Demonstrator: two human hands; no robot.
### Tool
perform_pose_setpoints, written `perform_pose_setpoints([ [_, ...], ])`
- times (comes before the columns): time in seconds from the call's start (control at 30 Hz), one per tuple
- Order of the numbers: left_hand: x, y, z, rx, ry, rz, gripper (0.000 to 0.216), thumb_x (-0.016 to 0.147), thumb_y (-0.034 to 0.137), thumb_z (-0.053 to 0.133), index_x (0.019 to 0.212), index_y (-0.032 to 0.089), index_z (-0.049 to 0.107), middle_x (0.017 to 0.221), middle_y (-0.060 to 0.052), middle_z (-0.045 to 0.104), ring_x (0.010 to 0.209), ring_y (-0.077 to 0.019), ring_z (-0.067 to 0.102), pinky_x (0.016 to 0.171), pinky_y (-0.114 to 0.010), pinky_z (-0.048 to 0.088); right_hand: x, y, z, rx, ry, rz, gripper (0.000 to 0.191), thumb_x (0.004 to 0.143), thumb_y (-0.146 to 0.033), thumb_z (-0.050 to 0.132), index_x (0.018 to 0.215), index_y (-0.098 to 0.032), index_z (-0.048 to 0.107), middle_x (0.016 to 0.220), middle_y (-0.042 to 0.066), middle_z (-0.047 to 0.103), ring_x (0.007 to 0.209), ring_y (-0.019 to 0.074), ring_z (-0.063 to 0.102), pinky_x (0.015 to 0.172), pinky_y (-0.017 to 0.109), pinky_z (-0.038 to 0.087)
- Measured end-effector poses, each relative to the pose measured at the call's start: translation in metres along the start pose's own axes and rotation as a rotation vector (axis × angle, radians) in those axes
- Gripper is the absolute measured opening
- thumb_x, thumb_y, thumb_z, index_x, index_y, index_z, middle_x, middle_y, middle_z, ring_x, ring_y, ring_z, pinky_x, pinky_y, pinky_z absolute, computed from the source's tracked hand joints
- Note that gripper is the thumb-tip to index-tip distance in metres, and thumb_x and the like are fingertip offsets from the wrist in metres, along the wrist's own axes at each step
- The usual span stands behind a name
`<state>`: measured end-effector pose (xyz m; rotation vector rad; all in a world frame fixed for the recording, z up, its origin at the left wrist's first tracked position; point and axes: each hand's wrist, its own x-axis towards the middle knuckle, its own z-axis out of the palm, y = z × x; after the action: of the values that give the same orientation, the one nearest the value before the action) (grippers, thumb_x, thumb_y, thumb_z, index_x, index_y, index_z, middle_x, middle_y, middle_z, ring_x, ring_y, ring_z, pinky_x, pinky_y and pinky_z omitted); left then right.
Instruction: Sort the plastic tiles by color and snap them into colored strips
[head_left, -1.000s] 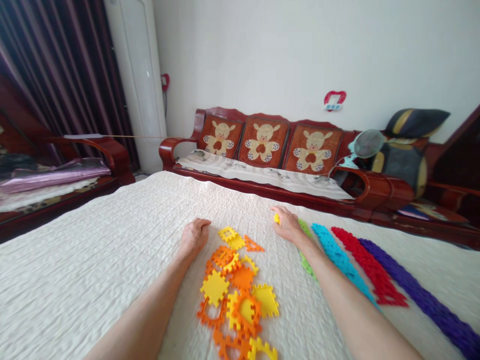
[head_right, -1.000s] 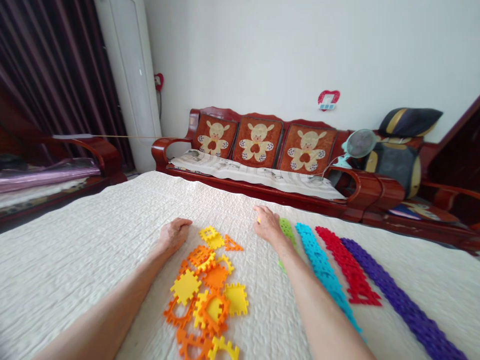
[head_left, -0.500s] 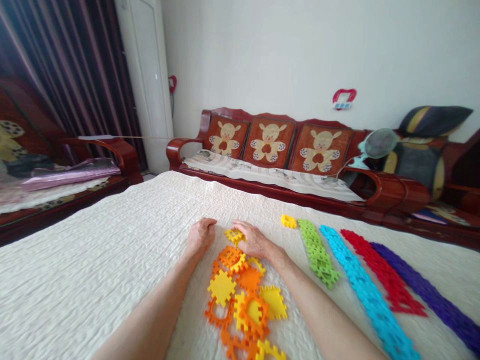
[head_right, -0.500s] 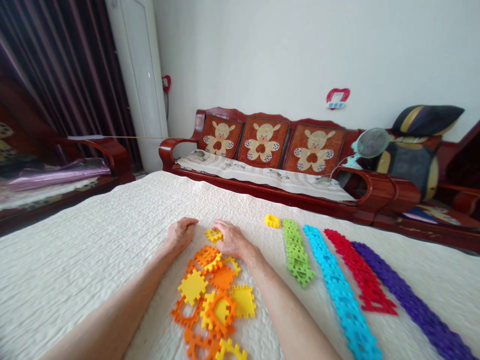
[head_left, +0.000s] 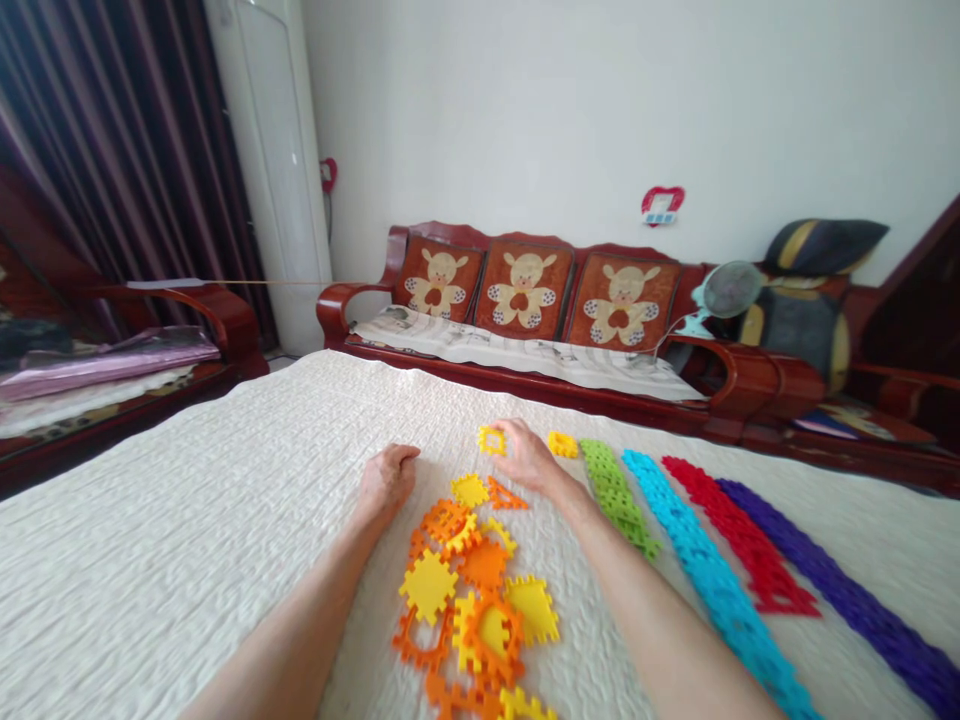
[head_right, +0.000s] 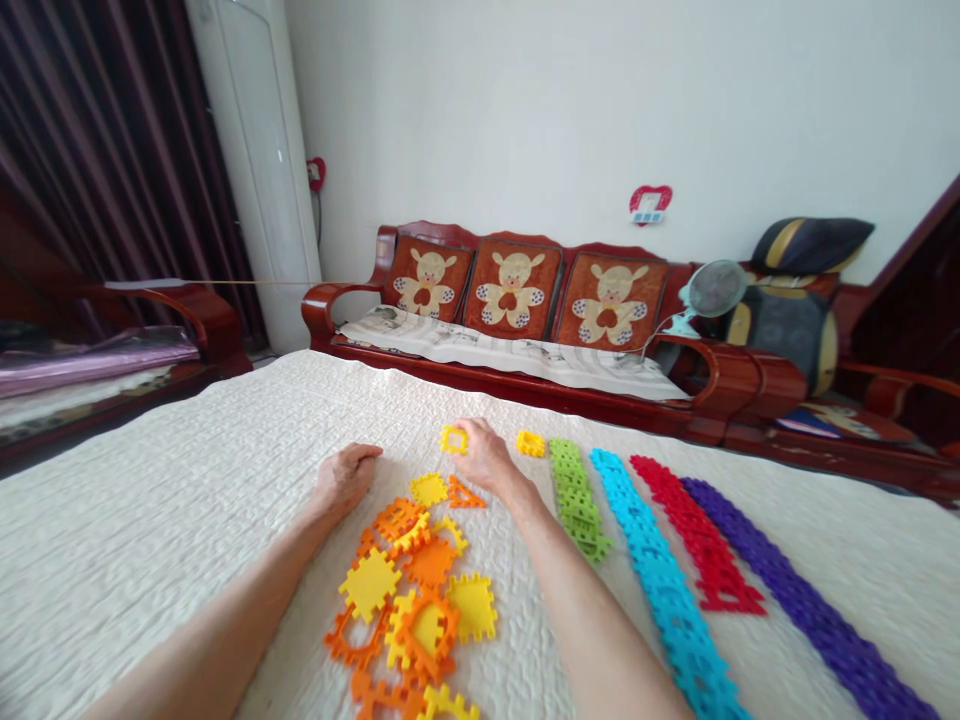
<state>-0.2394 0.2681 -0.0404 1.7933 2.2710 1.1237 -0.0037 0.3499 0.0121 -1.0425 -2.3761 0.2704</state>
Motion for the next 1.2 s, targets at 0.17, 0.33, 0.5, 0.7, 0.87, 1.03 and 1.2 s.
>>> perform_pose_setpoints([
  [0.17,0.0,-0.001,0.0,0.008,-0.016,-0.006,0.036,0.079,0.017,0.04,0.097,0.02,0.07,0.102,-0.004,0.07,0.094,-0.0166,0.063,0.089,-0.027,0.047,-0.02,0.054,-0.033,-0.343,0.063,0.383,0.053,0.073,-0.023,0.055,0.124,-0.019,0.045,0.123,0.012,0.048,0.108,0.0261,0.05,0.085,0.038,0.039],
  [0.33,0.0,0.001,-0.001,-0.001,-0.02,-0.002,0.036,0.078,0.017,0.039,0.096,0.017,0.071,0.102,-0.005,0.07,0.094,-0.0173,0.063,0.089,-0.027,0.047,-0.034,0.076,-0.039,-0.451,-0.034,0.499,0.049,0.074,-0.036,0.057,0.121,-0.022,0.049,0.118,0.011,0.048,0.107,0.0273,0.05,0.087,0.04,0.034],
  [0.5,0.0,0.0,-0.001,0.005,-0.018,0.002,0.035,0.078,0.018,0.04,0.095,0.019,0.071,0.102,-0.004,0.07,0.094,-0.0169,0.063,0.089,-0.027,0.047,-0.032,0.076,-0.035,-0.437,-0.011,0.506,0.043,0.074,-0.035,0.056,0.115,-0.022,0.051,0.116,0.009,0.049,0.109,0.0255,0.048,0.09,0.043,0.031],
  [0.7,0.0,0.0,-0.001,0.019,-0.03,-0.008,0.035,0.079,0.019,0.039,0.096,0.019,0.07,0.104,-0.003,0.069,0.096,-0.0169,0.063,0.089,-0.027,0.046,-0.026,0.074,-0.04,-0.456,-0.064,0.524,0.042,0.073,-0.033,0.058,0.113,-0.023,0.05,0.116,0.009,0.049,0.111,0.0256,0.046,0.09,0.046,0.029],
  [0.87,0.001,0.0,-0.002,0.016,-0.04,-0.021,0.034,0.079,0.018,0.04,0.095,0.021,0.07,0.104,-0.002,0.069,0.098,-0.017,0.062,0.091,-0.027,0.045,-0.022,0.066,-0.049,-0.439,-0.137,0.55,0.044,0.071,-0.033,0.06,0.112,-0.023,0.051,0.117,0.009,0.049,0.11,0.0262,0.047,0.09,0.048,0.03],
  [1.03,0.001,0.0,-0.002,0.019,-0.039,-0.016,0.035,0.079,0.018,0.04,0.096,0.021,0.07,0.105,-0.003,0.069,0.098,-0.0174,0.062,0.091,-0.028,0.045,-0.022,0.063,-0.053,-0.437,-0.165,0.537,0.049,0.069,-0.032,0.061,0.115,-0.023,0.049,0.119,0.01,0.049,0.112,0.0272,0.045,0.09,0.049,0.029],
  [1.2,0.001,0.0,-0.002,0.023,-0.027,-0.01,0.034,0.078,0.018,0.041,0.095,0.021,0.07,0.104,-0.002,0.07,0.098,-0.0168,0.062,0.091,-0.027,0.046,-0.022,0.065,-0.052,-0.444,-0.163,0.532,0.05,0.069,-0.032,0.061,0.117,-0.023,0.049,0.118,0.01,0.049,0.111,0.0272,0.046,0.09,0.048,0.029],
])
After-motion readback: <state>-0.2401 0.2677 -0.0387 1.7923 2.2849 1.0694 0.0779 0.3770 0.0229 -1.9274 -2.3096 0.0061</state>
